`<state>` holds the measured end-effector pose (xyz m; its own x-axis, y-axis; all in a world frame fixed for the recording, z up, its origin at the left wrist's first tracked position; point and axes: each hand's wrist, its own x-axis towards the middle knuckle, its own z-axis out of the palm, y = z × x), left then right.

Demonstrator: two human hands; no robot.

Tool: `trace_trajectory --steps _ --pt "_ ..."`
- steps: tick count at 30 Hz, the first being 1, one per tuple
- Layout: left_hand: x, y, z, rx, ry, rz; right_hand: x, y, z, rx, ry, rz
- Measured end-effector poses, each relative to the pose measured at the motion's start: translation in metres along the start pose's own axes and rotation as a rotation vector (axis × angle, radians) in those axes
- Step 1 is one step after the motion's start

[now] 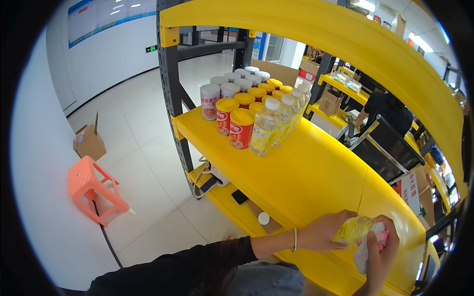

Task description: The person sits at a yellow workstation and repeatedly picks up clear plastic bottles from a cardboard box. They apply a small pink label to each bottle and place it on the yellow shelf next to other labeled bottles.

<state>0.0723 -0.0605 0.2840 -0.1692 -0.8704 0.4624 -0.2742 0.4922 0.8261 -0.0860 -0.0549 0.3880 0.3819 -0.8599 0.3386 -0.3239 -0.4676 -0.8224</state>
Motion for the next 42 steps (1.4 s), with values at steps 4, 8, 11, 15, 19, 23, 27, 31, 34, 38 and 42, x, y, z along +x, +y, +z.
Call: trace_trajectory --steps 4,8,11,15,19,23,27,31,34,38,42 --pt "0.005 -0.008 -0.003 -0.086 -0.019 -0.034 0.013 0.010 0.002 0.010 0.059 0.003" --pt "0.009 -0.006 -0.004 -0.085 -0.005 -0.055 0.029 0.015 0.004 -0.114 0.087 -0.070" --pt "0.010 -0.013 -0.002 -0.091 0.045 -0.067 0.036 0.012 0.014 -0.097 0.136 -0.091" --pt "0.012 -0.011 -0.002 -0.180 0.020 -0.103 0.032 0.011 0.016 -0.168 0.293 -0.186" --pt "0.012 -0.011 0.001 -0.176 0.062 -0.095 0.029 0.012 0.016 -0.243 0.608 -0.346" --pt "0.009 -0.013 0.001 -0.108 0.091 -0.061 0.047 0.000 0.023 -0.324 0.669 -0.525" --pt "0.009 -0.012 -0.003 -0.148 0.075 -0.094 0.048 0.017 0.048 -0.375 0.355 -0.520" --pt "0.012 -0.013 -0.002 -0.080 0.124 -0.028 0.033 0.027 0.049 -0.466 0.417 -0.546" --pt "0.007 -0.013 -0.006 -0.066 0.131 -0.073 0.021 0.039 0.061 -0.532 0.421 -0.550" --pt "0.010 -0.010 -0.004 -0.123 0.106 -0.097 -0.005 0.075 0.057 -0.593 0.370 -0.518" --pt "0.008 -0.019 -0.005 -0.052 0.064 -0.070 -0.025 0.099 0.052 -0.637 0.260 -0.455"
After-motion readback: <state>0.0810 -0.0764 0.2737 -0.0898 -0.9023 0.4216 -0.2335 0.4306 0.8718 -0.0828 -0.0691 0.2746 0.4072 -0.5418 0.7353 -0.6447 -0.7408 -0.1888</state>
